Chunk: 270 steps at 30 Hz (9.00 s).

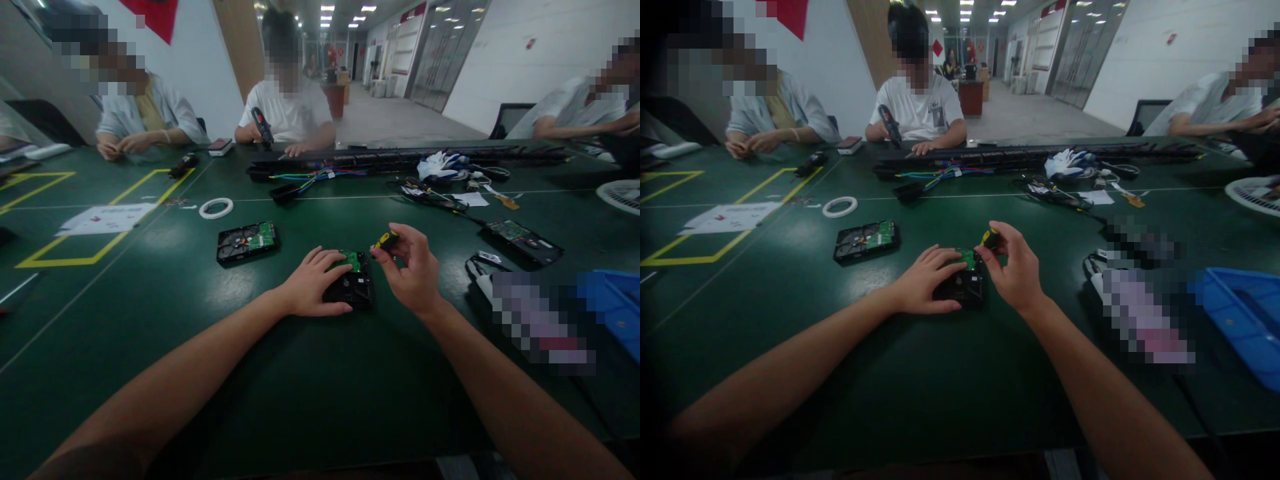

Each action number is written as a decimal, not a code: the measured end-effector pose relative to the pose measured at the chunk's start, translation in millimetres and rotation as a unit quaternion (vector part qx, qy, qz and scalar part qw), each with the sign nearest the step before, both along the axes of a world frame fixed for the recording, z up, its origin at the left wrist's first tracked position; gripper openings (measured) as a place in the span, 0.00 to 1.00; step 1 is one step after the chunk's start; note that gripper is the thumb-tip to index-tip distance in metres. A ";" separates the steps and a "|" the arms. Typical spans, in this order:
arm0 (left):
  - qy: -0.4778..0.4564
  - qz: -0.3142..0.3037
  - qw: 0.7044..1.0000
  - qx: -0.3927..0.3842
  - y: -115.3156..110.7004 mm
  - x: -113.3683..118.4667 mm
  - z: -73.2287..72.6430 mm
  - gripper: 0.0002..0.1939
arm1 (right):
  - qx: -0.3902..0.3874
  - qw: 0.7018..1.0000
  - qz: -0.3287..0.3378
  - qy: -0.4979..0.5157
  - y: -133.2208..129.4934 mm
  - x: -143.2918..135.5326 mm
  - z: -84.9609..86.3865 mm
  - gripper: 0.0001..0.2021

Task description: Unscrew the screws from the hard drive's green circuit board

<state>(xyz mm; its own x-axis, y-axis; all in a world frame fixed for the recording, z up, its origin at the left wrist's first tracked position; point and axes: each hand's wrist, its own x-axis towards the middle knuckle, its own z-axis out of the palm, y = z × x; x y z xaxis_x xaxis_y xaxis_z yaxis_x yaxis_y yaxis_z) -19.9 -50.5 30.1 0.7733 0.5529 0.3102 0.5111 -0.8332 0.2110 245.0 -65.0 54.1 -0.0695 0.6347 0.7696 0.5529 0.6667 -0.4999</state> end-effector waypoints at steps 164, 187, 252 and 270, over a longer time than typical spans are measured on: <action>-0.011 0.003 1.000 -0.006 -1.7 -0.3 0.2 0.45 | 0.067 0.995 -0.005 -0.069 -11.5 -12.4 15.0 0.29; -0.007 0.004 1.000 -0.008 -1.6 -0.6 0.4 0.46 | 0.063 0.997 0.005 -0.049 -7.2 -9.9 8.1 0.30; -0.013 -0.001 1.000 -0.004 -1.3 -0.7 0.1 0.45 | 0.076 0.993 -0.023 -0.089 -9.4 -10.0 16.2 0.26; -0.015 0.002 1.000 -0.008 -0.7 -0.3 -1.5 0.46 | 0.082 0.992 -0.028 -0.090 -11.1 -10.8 15.4 0.27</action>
